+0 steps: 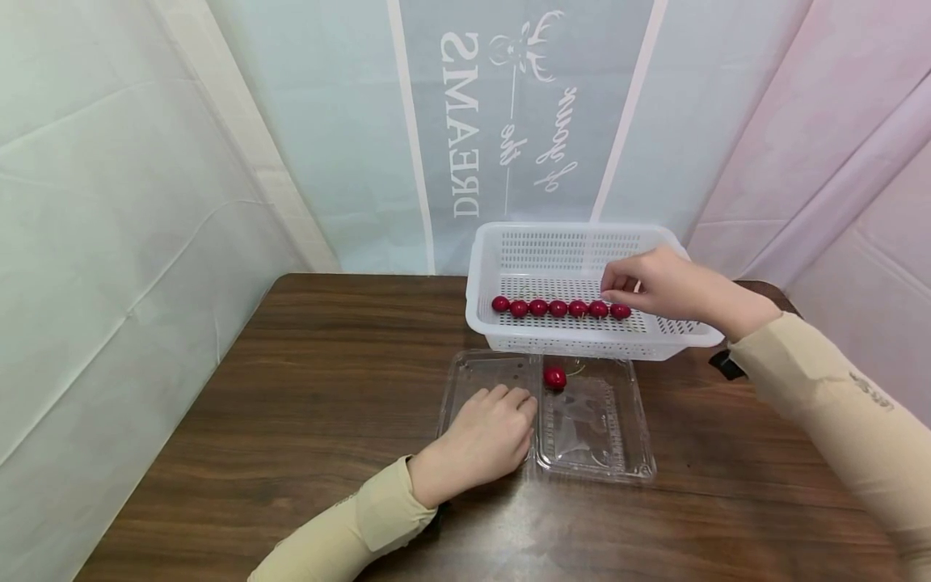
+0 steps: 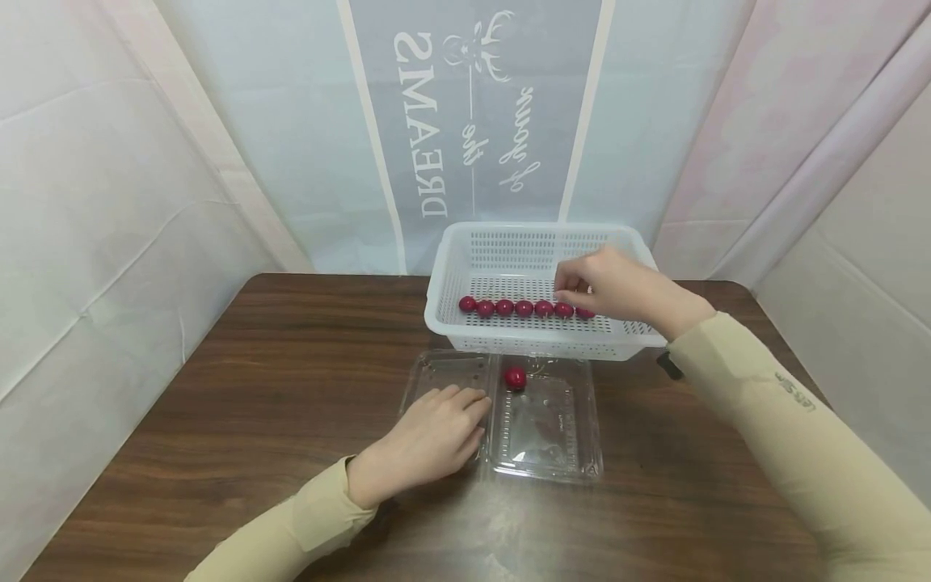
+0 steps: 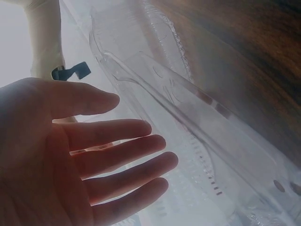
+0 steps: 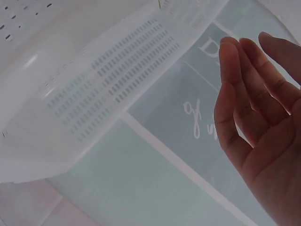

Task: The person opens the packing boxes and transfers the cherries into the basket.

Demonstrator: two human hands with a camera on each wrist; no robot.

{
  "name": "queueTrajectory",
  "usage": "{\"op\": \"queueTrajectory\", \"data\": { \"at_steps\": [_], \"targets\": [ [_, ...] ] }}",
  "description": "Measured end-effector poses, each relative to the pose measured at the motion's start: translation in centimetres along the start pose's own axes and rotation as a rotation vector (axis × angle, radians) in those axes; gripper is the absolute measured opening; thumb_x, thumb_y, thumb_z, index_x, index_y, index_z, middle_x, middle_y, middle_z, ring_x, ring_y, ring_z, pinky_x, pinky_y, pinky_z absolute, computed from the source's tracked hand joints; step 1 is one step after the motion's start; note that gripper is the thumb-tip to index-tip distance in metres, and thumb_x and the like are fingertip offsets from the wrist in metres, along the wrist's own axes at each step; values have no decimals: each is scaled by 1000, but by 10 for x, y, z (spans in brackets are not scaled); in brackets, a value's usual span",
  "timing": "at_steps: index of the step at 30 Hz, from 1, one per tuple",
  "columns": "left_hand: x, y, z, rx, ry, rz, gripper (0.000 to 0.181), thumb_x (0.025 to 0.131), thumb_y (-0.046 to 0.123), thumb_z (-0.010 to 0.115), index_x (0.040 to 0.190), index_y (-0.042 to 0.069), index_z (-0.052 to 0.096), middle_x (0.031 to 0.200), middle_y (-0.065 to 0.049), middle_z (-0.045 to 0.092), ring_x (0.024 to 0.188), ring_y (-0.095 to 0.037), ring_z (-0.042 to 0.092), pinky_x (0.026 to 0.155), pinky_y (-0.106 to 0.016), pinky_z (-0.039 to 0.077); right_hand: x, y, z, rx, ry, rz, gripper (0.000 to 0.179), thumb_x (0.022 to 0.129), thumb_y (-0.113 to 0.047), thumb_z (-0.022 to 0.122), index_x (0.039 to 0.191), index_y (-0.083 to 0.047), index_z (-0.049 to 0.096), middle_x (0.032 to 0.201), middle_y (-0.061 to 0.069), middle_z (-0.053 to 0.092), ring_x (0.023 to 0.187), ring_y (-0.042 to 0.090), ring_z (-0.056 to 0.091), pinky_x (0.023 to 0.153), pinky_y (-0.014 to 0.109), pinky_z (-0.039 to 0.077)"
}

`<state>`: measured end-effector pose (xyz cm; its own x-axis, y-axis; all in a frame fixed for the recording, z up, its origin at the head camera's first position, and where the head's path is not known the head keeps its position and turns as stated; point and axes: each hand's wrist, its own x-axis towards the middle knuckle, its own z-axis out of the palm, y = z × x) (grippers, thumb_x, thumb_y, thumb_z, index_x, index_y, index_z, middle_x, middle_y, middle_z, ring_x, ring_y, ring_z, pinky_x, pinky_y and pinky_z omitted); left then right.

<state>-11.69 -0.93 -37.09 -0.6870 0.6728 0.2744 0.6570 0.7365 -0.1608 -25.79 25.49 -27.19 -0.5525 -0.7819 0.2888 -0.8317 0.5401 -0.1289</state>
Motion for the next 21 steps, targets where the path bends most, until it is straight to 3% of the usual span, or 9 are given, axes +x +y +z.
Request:
{"op": "queueTrajectory", "data": {
  "at_steps": [12,21],
  "targets": [
    [0,-1,2,-5,6,0,23,85,24,59,102,11,67,103,1,66,84,-16,61,63,-28,47,-9,-22,9,20,34,-68,15,81,-6,71,81,-21,66,73,-16,63,63,-6,55,57,23,49],
    [0,-1,3,-4,3,-2,24,85,24,59,103,11,67,103,1,66,85,-17,61,63,-28,47,-16,-29,20,25,5,-18,6,85,-14,69,84,-19,66,77,-16,62,65,-6,52,59,21,47]
  ]
}}
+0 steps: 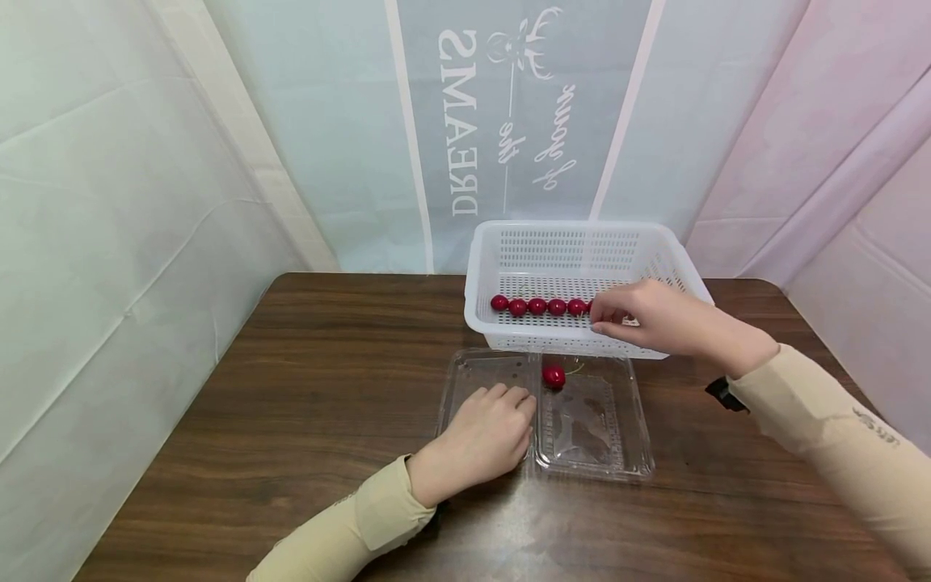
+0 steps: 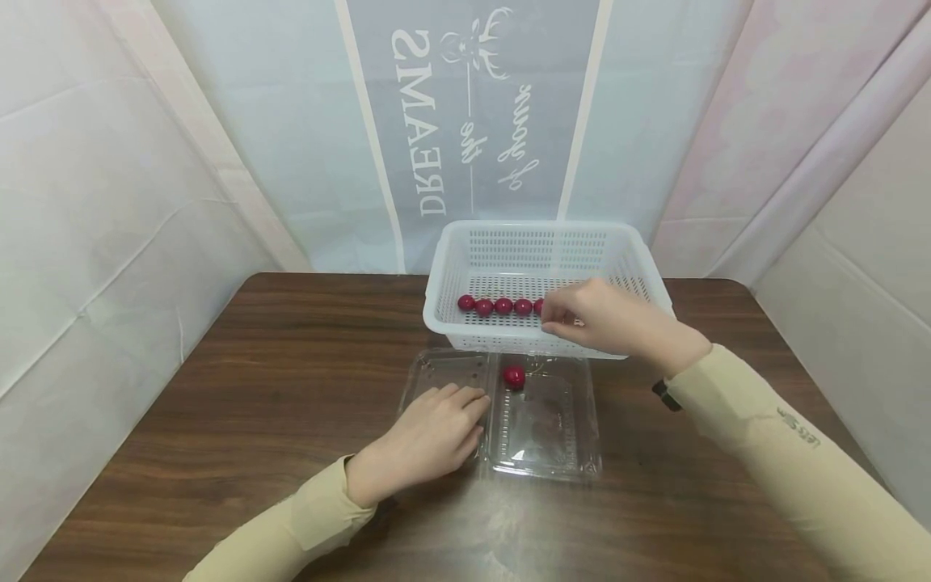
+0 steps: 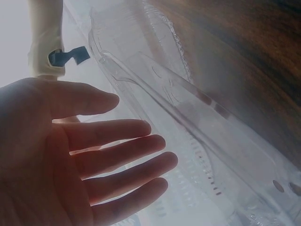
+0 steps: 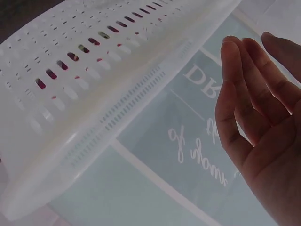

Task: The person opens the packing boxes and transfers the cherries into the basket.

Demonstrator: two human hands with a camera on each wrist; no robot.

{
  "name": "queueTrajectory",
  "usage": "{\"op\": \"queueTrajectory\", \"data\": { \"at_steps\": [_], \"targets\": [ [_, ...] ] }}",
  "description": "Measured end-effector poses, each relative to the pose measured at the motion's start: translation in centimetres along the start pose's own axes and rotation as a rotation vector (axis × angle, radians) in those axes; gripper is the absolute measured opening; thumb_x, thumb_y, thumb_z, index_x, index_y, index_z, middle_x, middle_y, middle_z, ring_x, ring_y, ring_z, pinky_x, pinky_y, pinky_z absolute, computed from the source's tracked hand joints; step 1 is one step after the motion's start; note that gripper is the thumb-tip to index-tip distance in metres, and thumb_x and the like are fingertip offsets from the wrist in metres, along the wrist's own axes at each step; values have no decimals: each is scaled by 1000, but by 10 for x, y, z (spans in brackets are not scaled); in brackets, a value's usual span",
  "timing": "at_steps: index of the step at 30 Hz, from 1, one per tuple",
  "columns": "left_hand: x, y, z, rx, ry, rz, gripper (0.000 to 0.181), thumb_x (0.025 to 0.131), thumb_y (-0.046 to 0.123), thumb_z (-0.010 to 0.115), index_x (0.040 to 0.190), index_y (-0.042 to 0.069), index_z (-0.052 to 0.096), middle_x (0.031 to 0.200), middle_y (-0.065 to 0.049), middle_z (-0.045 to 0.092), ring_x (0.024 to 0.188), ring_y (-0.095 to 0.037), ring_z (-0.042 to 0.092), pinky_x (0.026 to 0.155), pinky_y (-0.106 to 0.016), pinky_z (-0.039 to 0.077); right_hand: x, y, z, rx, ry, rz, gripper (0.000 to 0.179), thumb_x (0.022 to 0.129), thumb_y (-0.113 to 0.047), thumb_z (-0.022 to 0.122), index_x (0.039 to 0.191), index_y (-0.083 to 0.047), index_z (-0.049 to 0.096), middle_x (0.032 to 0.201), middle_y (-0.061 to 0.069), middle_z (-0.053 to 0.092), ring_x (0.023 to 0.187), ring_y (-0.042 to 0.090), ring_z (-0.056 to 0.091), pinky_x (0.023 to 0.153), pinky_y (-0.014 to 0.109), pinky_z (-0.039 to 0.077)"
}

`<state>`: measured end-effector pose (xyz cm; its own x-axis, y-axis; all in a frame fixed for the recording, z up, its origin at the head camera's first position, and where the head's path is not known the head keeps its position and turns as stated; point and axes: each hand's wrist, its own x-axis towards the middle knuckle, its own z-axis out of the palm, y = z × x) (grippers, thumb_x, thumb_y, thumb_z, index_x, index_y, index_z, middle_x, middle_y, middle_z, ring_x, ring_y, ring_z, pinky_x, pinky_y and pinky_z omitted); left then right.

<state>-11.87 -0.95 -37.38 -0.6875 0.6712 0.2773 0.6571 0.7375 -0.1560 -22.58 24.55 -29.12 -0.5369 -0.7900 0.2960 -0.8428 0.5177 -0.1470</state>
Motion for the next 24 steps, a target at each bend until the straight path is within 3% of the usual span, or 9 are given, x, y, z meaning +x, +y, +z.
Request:
{"op": "queueTrajectory", "data": {
  "at_steps": [10,17,24],
  "targets": [
    [0,0,-2,2,-11,-1,24,86,25,59,104,11,67,103,1,66,86,-17,60,64,-28,47,-7,-11,19,46,-39,3,6,86,-14,67,85,-19,64,76,-17,60,67,-6,51,60,24,48],
    [0,1,-1,0,-18,-1,25,86,26,58,104,11,67,104,1,66,86,-16,61,65,-29,47,-10,-15,34,47,-41,8,8,84,-16,70,85,-22,64,75,-18,59,63,-6,48,58,18,44],
    [-1,1,-1,9,-15,4,26,87,26,58,105,11,67,104,1,65,85,-16,61,64,-28,47,-10,-19,46,99,-113,9,5,87,-14,67,85,-19,65,78,-15,62,67,-5,52,60,20,47]
  ]
}}
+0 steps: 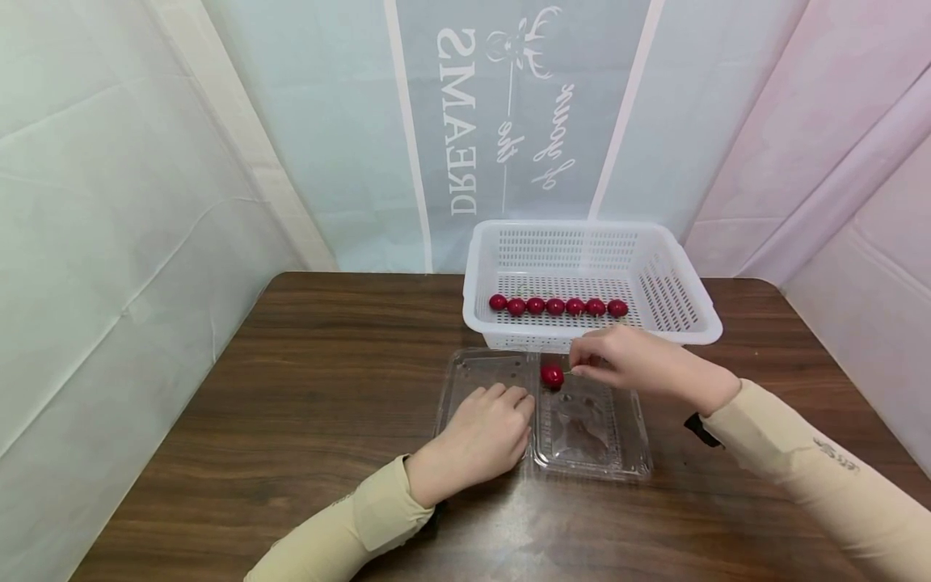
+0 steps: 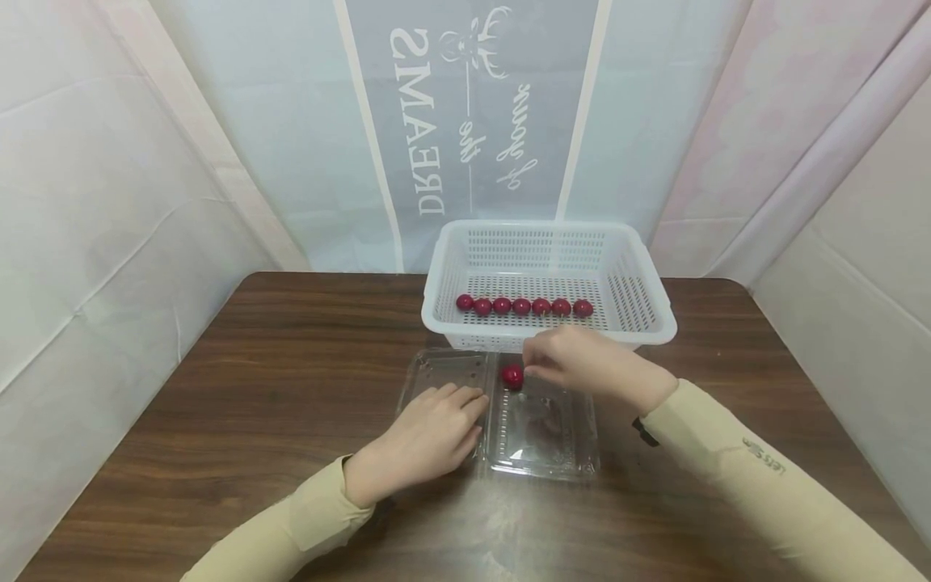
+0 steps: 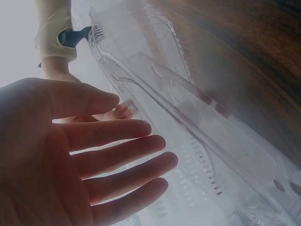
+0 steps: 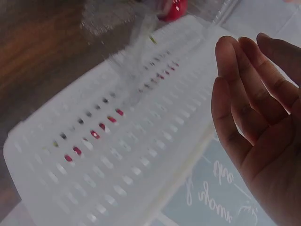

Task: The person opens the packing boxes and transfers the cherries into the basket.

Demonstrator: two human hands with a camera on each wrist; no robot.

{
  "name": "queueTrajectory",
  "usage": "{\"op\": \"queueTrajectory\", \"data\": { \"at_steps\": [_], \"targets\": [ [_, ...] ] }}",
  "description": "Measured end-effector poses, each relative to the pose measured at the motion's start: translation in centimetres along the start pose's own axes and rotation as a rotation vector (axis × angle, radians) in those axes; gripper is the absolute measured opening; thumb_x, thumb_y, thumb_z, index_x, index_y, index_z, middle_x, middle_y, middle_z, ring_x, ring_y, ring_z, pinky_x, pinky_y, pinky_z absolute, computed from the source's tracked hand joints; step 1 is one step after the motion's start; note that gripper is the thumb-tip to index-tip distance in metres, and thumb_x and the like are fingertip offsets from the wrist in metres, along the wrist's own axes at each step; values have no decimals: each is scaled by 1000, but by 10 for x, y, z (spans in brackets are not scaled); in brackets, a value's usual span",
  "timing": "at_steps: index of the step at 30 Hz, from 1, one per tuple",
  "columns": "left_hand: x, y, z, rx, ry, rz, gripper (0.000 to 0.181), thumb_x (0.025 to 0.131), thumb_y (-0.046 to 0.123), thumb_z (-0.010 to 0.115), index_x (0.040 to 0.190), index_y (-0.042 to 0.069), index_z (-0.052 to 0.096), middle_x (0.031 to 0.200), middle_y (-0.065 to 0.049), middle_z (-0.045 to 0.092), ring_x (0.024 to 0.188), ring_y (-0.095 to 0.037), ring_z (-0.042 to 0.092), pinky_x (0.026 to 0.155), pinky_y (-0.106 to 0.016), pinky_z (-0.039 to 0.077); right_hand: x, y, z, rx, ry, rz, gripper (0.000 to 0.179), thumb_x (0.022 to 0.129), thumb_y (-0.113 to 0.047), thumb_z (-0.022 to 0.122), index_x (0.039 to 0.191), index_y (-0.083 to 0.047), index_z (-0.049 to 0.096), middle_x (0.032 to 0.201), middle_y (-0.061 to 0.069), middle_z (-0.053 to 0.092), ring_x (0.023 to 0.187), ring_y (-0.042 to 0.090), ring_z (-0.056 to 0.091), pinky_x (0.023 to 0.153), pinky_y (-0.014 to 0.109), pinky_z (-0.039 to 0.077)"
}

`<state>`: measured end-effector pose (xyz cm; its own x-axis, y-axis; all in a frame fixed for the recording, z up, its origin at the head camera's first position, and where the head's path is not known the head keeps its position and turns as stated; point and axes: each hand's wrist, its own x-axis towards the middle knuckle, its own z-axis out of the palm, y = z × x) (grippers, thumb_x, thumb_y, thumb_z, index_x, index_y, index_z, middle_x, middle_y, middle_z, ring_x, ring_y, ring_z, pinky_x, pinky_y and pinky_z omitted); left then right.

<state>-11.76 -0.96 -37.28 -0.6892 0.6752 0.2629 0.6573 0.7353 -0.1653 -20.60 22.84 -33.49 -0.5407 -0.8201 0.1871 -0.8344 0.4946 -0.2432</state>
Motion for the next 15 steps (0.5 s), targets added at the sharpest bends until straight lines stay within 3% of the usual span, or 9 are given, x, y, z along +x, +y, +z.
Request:
{"op": "queueTrajectory", "data": {
  "at_steps": [15],
  "targets": [
    [0,0,-2,2,-7,-3,27,87,27,58,107,11,67,105,0,65,86,-16,61,65,-29,48,-5,5,27,-39,8,32,13,84,-12,70,96,-15,68,91,-6,67,82,5,64,71,28,53]
  ]
}}
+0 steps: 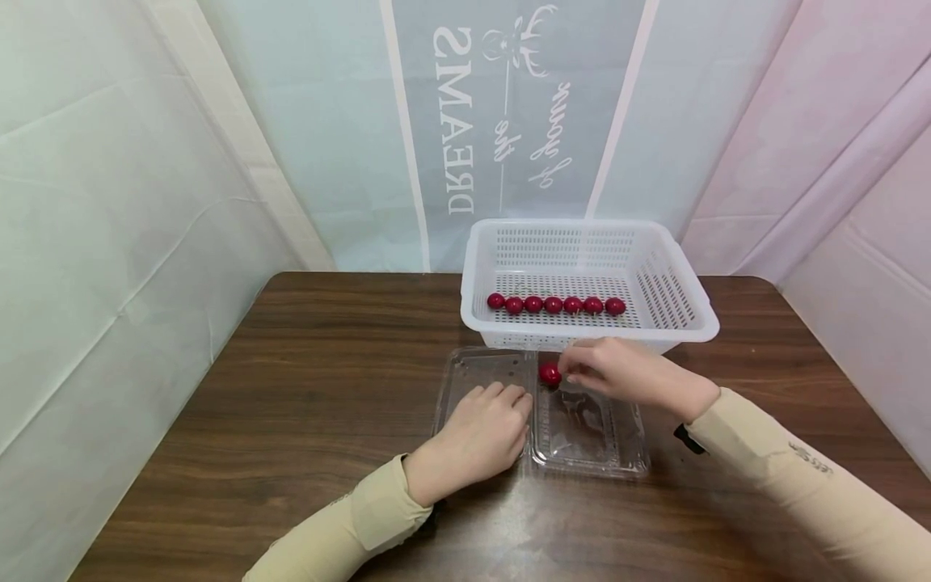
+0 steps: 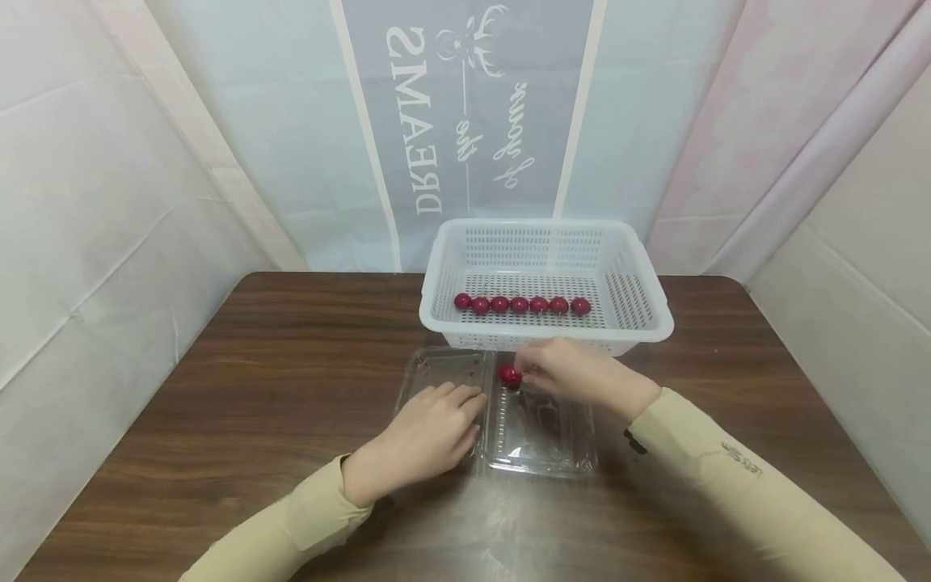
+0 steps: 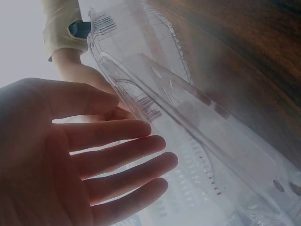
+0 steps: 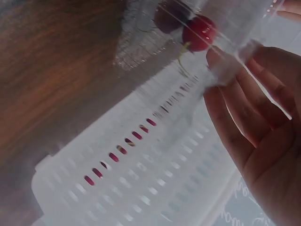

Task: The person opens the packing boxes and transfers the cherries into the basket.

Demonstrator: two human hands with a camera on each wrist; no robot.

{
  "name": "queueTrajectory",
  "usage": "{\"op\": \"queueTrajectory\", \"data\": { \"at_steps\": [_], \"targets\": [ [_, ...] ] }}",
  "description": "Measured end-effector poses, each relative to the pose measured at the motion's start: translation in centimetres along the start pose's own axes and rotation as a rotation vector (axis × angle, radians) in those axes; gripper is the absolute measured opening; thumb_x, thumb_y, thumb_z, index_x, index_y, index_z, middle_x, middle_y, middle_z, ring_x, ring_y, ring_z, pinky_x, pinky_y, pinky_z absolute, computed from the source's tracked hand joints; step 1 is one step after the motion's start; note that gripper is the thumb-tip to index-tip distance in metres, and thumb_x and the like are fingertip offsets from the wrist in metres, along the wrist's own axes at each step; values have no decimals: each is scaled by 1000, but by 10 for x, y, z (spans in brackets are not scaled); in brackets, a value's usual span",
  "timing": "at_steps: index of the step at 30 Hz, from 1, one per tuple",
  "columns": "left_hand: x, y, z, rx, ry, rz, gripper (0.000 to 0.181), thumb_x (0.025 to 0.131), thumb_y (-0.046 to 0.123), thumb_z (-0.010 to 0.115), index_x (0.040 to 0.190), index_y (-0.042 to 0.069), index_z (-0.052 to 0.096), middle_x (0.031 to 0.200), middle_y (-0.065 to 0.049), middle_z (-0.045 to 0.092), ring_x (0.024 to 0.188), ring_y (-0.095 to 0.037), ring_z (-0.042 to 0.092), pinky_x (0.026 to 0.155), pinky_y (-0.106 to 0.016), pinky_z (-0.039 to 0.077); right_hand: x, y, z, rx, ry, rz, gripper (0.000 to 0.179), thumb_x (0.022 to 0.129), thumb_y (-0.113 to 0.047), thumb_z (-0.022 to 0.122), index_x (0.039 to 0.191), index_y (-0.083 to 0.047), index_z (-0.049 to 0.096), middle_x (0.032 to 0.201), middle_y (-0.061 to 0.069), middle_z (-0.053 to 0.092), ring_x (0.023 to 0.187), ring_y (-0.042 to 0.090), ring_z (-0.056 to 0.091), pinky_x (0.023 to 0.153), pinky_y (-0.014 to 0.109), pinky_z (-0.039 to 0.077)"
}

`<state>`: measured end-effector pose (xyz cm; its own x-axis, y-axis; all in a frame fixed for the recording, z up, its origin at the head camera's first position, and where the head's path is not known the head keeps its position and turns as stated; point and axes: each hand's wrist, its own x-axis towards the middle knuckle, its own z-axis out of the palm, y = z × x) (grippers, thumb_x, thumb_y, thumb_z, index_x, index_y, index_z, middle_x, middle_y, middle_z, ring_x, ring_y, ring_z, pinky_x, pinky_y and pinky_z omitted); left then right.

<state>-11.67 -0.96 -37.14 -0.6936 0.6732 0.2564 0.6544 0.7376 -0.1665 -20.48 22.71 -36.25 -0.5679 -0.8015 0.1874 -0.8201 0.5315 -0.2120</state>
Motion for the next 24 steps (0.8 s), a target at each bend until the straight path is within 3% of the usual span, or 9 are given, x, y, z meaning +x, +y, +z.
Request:
{"op": "queueTrajectory", "data": {
  "at_steps": [4,15,24],
  "targets": [
    [0,0,-1,-2,-3,2,27,87,27,58,108,10,67,106,0,65,87,-16,61,66,-29,48,1,2,5,-37,17,-19,21,83,-11,70,103,-14,68,98,-3,68,87,11,66,74,31,53],
    [0,0,1,-15,-13,0,27,87,26,58,107,10,67,106,-1,65,88,-17,61,66,-29,48,8,1,16,-182,66,-28,27,79,-3,70,103,-16,68,95,-2,66,77,14,65,66,32,52],
    [0,-1,1,-10,-8,2,25,88,25,57,105,11,67,105,0,65,87,-17,60,65,-29,47,15,2,21,-208,38,-47,25,79,-6,71,101,-18,69,94,-3,65,83,14,64,72,33,53]
  ]
}}
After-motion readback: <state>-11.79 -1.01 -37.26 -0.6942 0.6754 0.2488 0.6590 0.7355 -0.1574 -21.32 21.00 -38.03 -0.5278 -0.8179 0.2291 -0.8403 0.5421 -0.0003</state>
